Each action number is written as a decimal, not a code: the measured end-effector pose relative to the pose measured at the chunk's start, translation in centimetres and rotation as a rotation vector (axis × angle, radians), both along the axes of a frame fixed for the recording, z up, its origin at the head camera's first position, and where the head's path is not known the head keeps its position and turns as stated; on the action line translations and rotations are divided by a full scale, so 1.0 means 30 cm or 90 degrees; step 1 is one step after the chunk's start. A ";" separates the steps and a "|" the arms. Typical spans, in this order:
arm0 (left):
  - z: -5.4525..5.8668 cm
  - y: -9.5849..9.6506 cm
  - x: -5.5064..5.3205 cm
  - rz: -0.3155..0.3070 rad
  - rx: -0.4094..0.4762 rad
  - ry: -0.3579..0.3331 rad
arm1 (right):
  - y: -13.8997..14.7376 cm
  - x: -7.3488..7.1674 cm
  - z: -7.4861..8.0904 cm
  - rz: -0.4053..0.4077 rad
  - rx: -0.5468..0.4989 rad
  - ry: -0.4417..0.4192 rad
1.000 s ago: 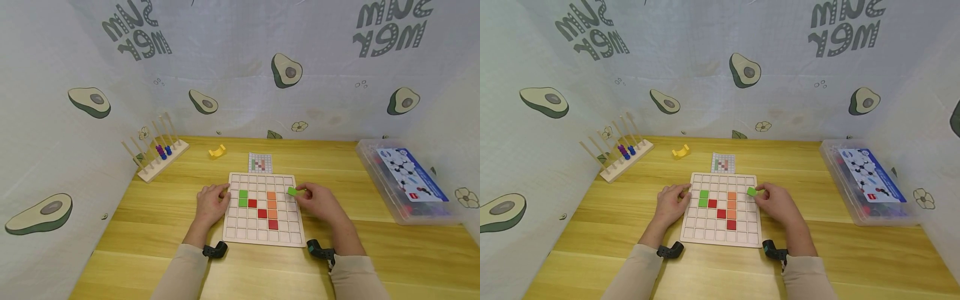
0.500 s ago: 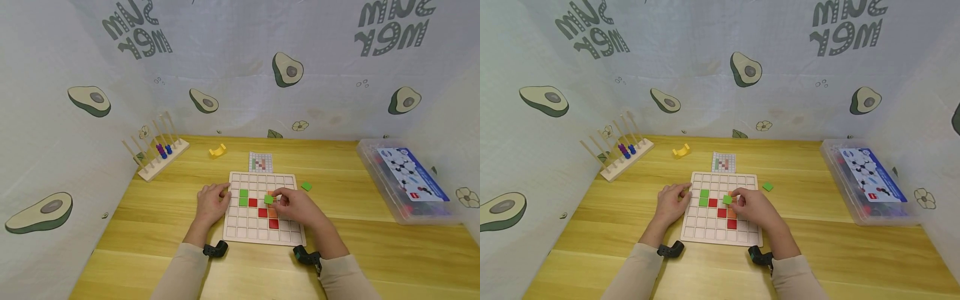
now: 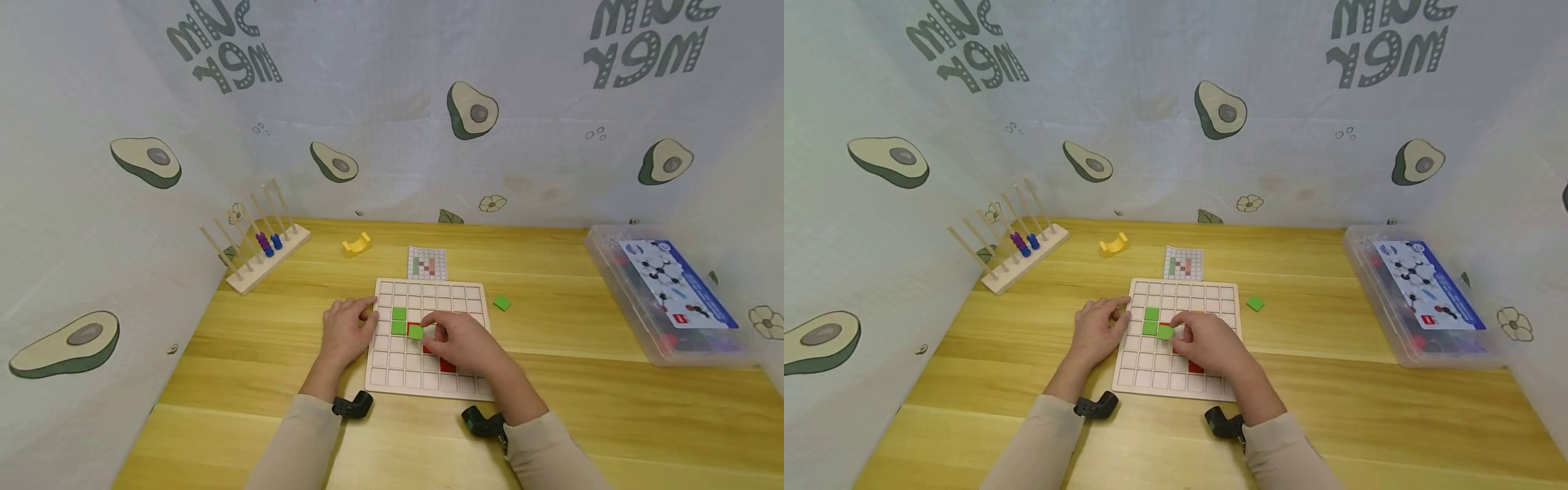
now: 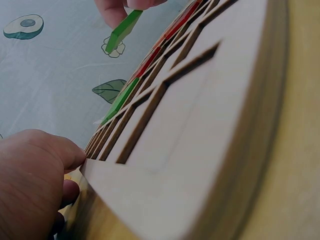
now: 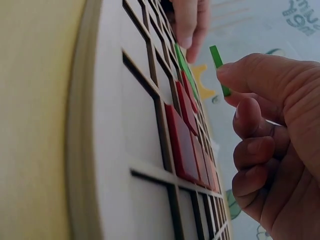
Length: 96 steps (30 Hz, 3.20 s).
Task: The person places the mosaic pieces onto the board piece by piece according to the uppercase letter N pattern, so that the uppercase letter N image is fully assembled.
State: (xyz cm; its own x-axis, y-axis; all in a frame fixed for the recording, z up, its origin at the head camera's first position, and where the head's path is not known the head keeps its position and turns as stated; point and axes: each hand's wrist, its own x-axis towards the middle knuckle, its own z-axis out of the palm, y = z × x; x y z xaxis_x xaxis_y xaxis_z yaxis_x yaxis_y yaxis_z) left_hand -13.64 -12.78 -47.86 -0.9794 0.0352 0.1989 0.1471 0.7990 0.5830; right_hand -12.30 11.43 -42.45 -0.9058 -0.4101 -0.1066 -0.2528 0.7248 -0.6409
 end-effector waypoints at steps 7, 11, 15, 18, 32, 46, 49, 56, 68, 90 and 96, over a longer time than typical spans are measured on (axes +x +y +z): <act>0.002 -0.001 0.000 0.000 0.004 0.001 | -0.050 0.005 -0.009 0.027 0.014 0.011; 0.005 0.001 -0.001 -0.003 0.009 0.002 | -0.071 0.005 -0.020 0.038 0.032 0.021; 0.005 0.003 -0.002 -0.004 0.002 0.000 | -0.089 0.005 -0.032 0.049 0.049 0.042; 0.003 0.002 -0.003 -0.004 -0.002 -0.001 | -0.105 0.003 -0.036 0.056 0.059 0.056; 0.004 0.000 -0.003 -0.002 -0.003 -0.001 | -0.135 0.006 -0.018 0.034 0.079 0.018; 0.011 -0.001 0.000 0.003 -0.001 0.004 | -0.051 -0.007 -0.008 -0.013 0.047 0.013; 0.013 -0.001 0.001 0.003 0.000 0.002 | -0.011 -0.021 -0.010 -0.026 0.047 0.020; 0.014 0.002 0.005 0.000 -0.002 -0.002 | 0.082 -0.041 0.003 -0.091 0.052 -0.013; 0.008 0.008 0.009 -0.002 -0.002 -0.001 | 0.253 -0.066 -0.001 -0.183 0.050 -0.052; 0.003 0.003 0.004 0.003 -0.003 -0.003 | 0.413 -0.091 -0.049 -0.290 0.081 -0.050; 0.009 0.006 0.007 0.003 0.003 -0.004 | 0.403 -0.095 -0.055 -0.299 0.097 -0.047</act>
